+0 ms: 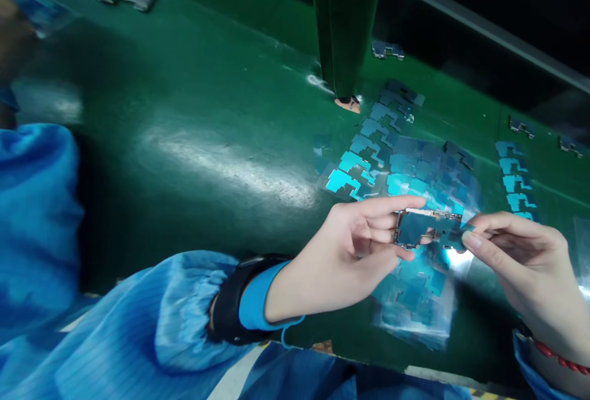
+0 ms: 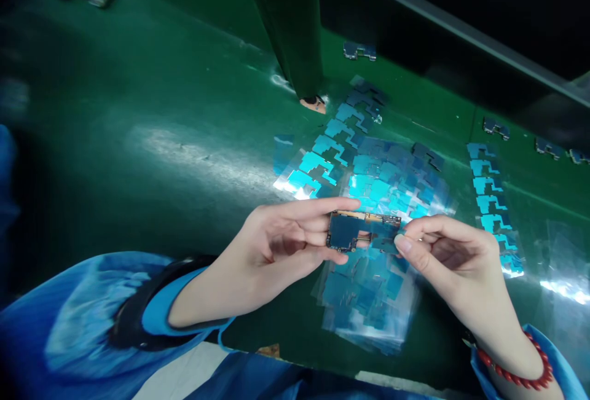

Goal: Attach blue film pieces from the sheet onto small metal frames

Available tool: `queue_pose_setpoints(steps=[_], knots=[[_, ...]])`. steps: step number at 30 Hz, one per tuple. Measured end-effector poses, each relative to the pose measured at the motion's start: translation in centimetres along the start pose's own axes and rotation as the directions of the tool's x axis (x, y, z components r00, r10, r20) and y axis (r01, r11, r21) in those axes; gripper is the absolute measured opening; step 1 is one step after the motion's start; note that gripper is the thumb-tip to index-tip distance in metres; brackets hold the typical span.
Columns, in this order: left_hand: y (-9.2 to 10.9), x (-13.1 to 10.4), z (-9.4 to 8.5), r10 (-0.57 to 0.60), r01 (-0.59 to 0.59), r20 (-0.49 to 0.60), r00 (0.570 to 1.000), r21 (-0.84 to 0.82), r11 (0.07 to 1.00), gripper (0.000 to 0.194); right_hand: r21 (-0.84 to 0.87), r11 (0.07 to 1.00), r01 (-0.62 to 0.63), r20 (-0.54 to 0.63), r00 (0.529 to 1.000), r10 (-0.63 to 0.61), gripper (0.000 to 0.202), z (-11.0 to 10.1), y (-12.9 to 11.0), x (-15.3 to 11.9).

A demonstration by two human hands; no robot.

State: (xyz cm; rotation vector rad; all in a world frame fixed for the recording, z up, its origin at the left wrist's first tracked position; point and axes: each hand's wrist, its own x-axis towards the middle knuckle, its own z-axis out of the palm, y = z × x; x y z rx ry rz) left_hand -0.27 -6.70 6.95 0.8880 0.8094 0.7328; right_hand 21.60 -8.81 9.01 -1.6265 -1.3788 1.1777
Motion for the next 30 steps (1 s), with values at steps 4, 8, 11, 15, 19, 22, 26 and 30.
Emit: queue_pose_setpoints(steps=[4, 8, 11, 15, 19, 22, 26, 30], knots=[[-0.06, -0.02, -0.05, 0.018, -0.018, 0.006, 1.000, 0.017, 1.000, 0.052, -0.026, 1.000, 0.005, 0.002, 1.000, -0.005, 0.007, -0.06, 0.07, -0.09], [-0.07, -0.09, -0.02, 0.010, -0.010, -0.015, 1.000, 0.010, 1.000, 0.052, -0.040, 0.999, 0.001, -0.003, 1.000, -0.001, 0.006, -0.07, 0.11, -0.13], [-0.01, -0.17, 0.04, -0.003, 0.004, -0.027, 1.000, 0.020, 1.000, 0.051, -0.052, 0.999, 0.001, -0.013, 1.000, -0.002, 0.006, 0.00, 0.17, -0.07], [-0.08, -0.16, 0.03, -0.015, 0.016, -0.021, 1.000, 0.051, 0.999, 0.052, -0.058, 0.998, 0.004, -0.039, 0.999, -0.006, 0.008, 0.08, 0.23, 0.02], [-0.23, -0.15, -0.01, -0.013, 0.014, -0.037, 0.999, 0.036, 0.999, 0.052, -0.067, 0.998, 0.011, -0.045, 0.999, -0.014, 0.006, 0.21, 0.09, 0.11], [-0.23, -0.19, 0.02, -0.013, 0.016, -0.059, 0.998, 0.038, 0.999, 0.051, -0.075, 0.997, 0.019, -0.044, 0.999, -0.022, 0.006, 0.29, 0.07, 0.17], [-0.13, -0.22, 0.06, -0.009, 0.012, -0.073, 0.997, 0.049, 0.999, 0.050, -0.102, 0.994, 0.031, -0.024, 0.999, -0.034, 0.006, 0.24, 0.29, 0.14], [-0.08, -0.24, 0.07, 0.003, 0.001, -0.069, 0.998, 0.059, 0.998, 0.052, -0.101, 0.994, 0.037, -0.028, 0.999, -0.040, 0.006, 0.35, 0.37, 0.15]])
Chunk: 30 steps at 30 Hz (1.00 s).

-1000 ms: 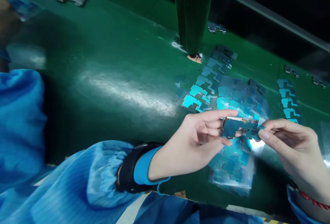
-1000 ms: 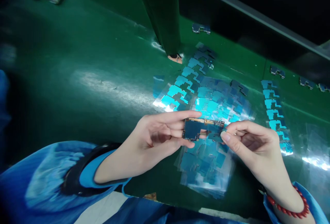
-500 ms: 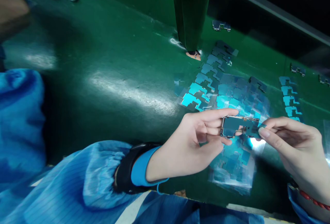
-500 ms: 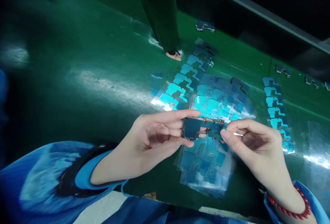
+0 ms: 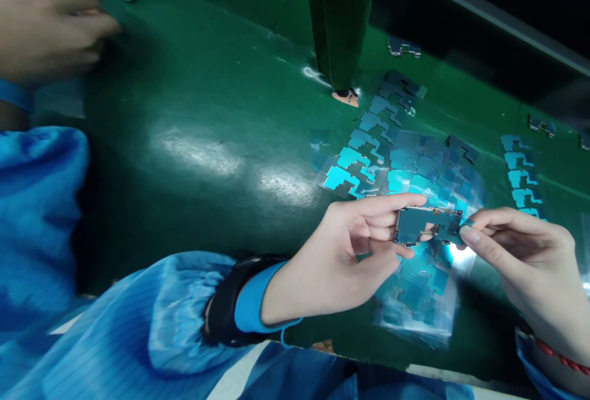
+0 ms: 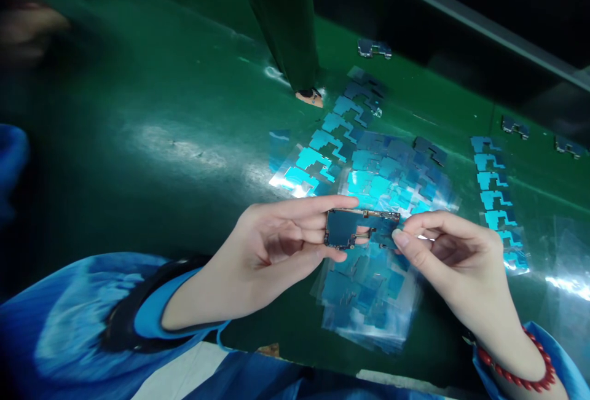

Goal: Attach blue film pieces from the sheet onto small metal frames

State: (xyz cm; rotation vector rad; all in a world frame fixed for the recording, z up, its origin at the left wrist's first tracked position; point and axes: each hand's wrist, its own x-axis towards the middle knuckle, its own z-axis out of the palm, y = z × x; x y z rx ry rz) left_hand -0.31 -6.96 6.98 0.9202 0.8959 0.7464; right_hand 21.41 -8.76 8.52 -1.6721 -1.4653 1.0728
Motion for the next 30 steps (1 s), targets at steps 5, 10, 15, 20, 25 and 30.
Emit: queue_pose_setpoints(steps=[5, 10, 15, 20, 25, 30], knots=[[-0.07, 0.12, -0.03, 0.016, -0.016, -0.012, 1.000, 0.017, 1.000, 0.050, 0.028, 1.000, -0.007, -0.011, 1.000, 0.007, 0.006, 0.22, -0.13, 0.07], [-0.18, 0.15, -0.09, 0.015, -0.015, -0.004, 1.000, 0.019, 1.000, 0.050, 0.013, 1.000, -0.021, -0.015, 1.000, 0.021, 0.007, 0.05, -0.07, -0.13], [-0.18, 0.11, -0.19, 0.003, -0.003, 0.003, 1.000, -0.005, 1.000, 0.050, 0.019, 1.000, -0.007, -0.010, 1.000, 0.007, 0.005, 0.22, -0.23, -0.02], [-0.14, 0.15, -0.17, -0.003, 0.004, 0.012, 1.000, -0.006, 1.000, 0.050, 0.023, 1.000, 0.001, -0.009, 1.000, -0.001, 0.005, 0.30, -0.34, 0.04], [-0.12, 0.16, -0.03, 0.019, -0.019, 0.013, 1.000, -0.029, 0.999, 0.049, 0.026, 1.000, 0.000, -0.009, 1.000, 0.000, 0.006, 0.27, -0.32, 0.02], [-0.11, 0.21, -0.12, 0.033, -0.032, 0.013, 0.999, -0.024, 0.999, 0.047, 0.025, 1.000, 0.004, -0.009, 1.000, -0.004, 0.006, 0.26, -0.36, 0.07]])
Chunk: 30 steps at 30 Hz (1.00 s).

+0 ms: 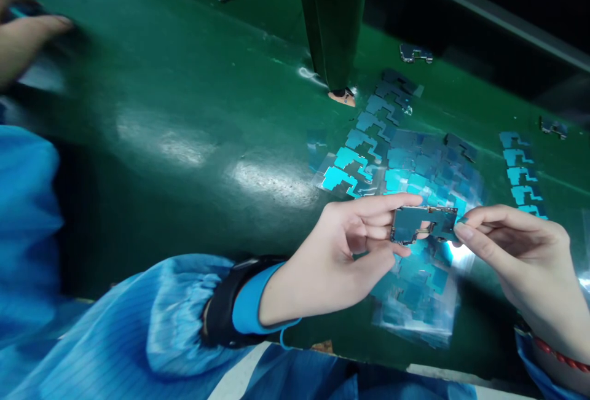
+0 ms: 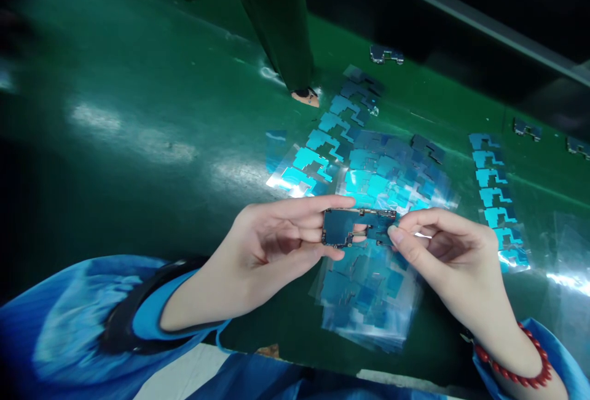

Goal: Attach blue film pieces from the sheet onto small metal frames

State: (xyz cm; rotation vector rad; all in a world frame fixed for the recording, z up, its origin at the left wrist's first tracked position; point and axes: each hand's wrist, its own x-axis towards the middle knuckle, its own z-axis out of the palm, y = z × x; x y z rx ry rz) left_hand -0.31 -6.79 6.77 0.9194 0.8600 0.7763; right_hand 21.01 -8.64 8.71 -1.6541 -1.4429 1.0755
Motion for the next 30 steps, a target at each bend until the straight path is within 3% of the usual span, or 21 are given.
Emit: queue_pose_setpoints(steps=[9, 30], knots=[[-0.30, -0.10, -0.02, 0.060, -0.059, 0.000, 0.998, 0.173, 0.983, 0.037, 0.019, 1.000, 0.016, 0.011, 1.000, -0.017, 0.006, 0.30, 0.10, 0.15], [-0.14, 0.04, 0.17, 0.058, -0.052, -0.046, 0.997, 0.119, 0.992, 0.032, -0.012, 1.000, 0.015, 0.013, 1.000, -0.014, 0.005, 0.16, 0.14, -0.08]])
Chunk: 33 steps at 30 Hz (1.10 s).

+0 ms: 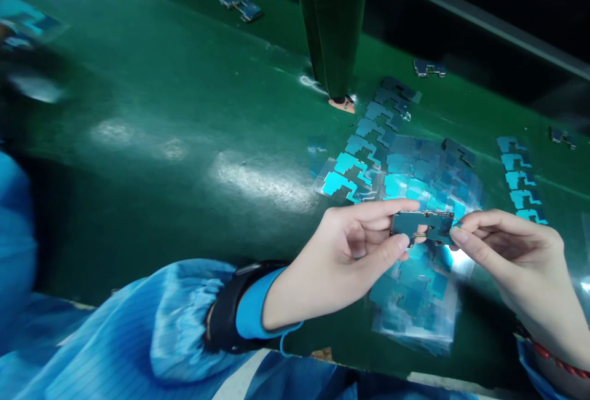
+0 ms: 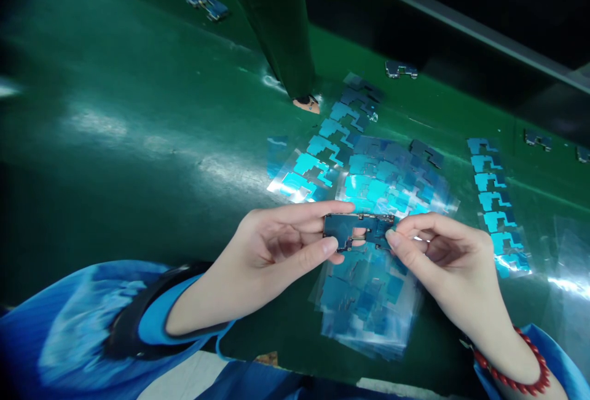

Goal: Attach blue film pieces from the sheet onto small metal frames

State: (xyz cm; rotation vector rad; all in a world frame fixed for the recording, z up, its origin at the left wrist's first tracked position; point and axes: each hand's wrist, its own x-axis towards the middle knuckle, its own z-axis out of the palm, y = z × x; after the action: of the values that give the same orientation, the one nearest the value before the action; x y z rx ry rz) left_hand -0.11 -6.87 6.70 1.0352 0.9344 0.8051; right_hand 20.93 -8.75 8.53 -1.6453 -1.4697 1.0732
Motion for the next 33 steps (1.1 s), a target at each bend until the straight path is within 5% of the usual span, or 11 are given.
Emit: queue_pose_setpoints(steps=[33], knots=[[-0.51, 0.15, -0.15, -0.114, 0.113, -0.034, 0.993, -0.032, 0.993, 0.031, 0.083, 0.996, 0.030, 0.026, 0.999, -0.032, 0.007, 0.51, 0.19, 0.03]])
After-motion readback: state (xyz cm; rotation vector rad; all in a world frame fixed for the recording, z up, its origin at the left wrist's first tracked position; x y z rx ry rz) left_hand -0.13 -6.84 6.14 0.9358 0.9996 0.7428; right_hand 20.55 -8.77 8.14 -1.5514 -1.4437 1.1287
